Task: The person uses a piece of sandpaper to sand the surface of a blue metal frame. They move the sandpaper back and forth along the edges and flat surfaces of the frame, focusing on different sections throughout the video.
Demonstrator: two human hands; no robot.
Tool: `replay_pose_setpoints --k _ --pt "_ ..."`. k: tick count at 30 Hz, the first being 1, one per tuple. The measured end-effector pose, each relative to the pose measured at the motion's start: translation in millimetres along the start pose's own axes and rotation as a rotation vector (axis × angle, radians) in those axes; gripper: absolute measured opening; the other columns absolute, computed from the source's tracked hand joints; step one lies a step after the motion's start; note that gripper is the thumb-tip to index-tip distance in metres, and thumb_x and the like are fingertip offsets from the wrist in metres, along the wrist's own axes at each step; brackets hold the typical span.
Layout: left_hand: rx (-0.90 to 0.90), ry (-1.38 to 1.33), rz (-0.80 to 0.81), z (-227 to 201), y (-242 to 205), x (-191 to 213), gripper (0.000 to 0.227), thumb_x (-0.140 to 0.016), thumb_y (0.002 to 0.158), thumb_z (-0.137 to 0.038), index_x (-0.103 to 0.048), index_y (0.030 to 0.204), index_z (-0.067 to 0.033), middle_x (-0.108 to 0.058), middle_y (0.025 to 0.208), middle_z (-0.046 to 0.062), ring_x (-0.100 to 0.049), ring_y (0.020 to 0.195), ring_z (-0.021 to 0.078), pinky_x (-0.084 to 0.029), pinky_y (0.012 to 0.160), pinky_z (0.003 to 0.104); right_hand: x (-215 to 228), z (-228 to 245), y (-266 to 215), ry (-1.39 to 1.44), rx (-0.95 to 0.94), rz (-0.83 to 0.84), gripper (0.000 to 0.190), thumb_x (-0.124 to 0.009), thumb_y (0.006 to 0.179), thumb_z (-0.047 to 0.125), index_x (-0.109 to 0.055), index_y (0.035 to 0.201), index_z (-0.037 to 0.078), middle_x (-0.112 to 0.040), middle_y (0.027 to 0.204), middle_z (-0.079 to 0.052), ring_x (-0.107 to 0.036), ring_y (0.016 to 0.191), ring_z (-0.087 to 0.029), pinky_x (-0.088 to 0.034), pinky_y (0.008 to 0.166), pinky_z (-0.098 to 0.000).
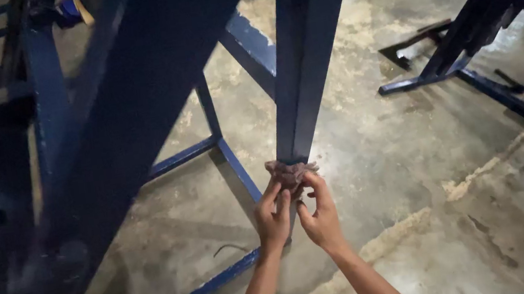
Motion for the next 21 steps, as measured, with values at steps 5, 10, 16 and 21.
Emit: replay_pose_setpoints --k 5,10,16,21 --pt "0.296 -0.034 -0.065 8.4 10.6 -2.5 0.046 -0.065 0.098 -0.011 -0.057 0.14 0.007 -0.065 0.14 0.017 -0.068 0.116 0.0215 -0.056 0.096 0.031 13.4 18.0 15.5 0.055 -0.126 0.061 0.069 -0.063 0.078 -0.002 -0.046 0.144 0.005 -0.056 0.138 -0.012 -0.057 0.129 -0.026 -0.049 0.1 -0.0382" --pt "0.179 -0.172 -0.054 -78.0 43.5 -20.9 0.047 -0.063 0.101 -0.012 -0.055 0.143 0.0073 -0.062 0.144 0.016 -0.064 0.124 0.0196 -0.052 0.103 0.029 33.1 92.8 58.4 0.094 -0.15 0.063 0.065 -0.062 0.081 -0.002 -0.051 0.144 0.005 -0.062 0.134 -0.012 -0.061 0.129 -0.026 -0.047 0.106 -0.0395" --pt "0.405 0.072 -0.186 -89.9 62.7 -25.1 0.037 -0.069 0.096 -0.01 -0.068 0.128 0.0096 -0.074 0.128 0.021 -0.072 0.117 0.0237 -0.059 0.096 0.033 42.7 106.9 77.4 0.173 -0.296 0.126 0.066 -0.06 0.08 -0.003 -0.048 0.144 0.009 -0.062 0.134 -0.008 -0.06 0.129 -0.021 -0.049 0.102 -0.0369" --pt "0.149 -0.048 -0.198 -193.9 94.0 -54.6 0.034 -0.066 0.095 -0.004 -0.064 0.128 0.0073 -0.064 0.139 0.013 -0.068 0.119 0.0205 -0.059 0.098 0.032 68.8 191.9 124.9 0.198 -0.132 0.089 0.063 -0.061 0.084 -0.003 -0.05 0.145 0.009 -0.059 0.138 -0.009 -0.059 0.13 -0.023 -0.051 0.103 -0.0385"
Point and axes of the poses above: each hand's wrist, its own y-axis towards the middle knuckle, its own x-axis out of the back of the hand, z = x × y, the point moved 1 cm from there along y, towards the middle knuckle
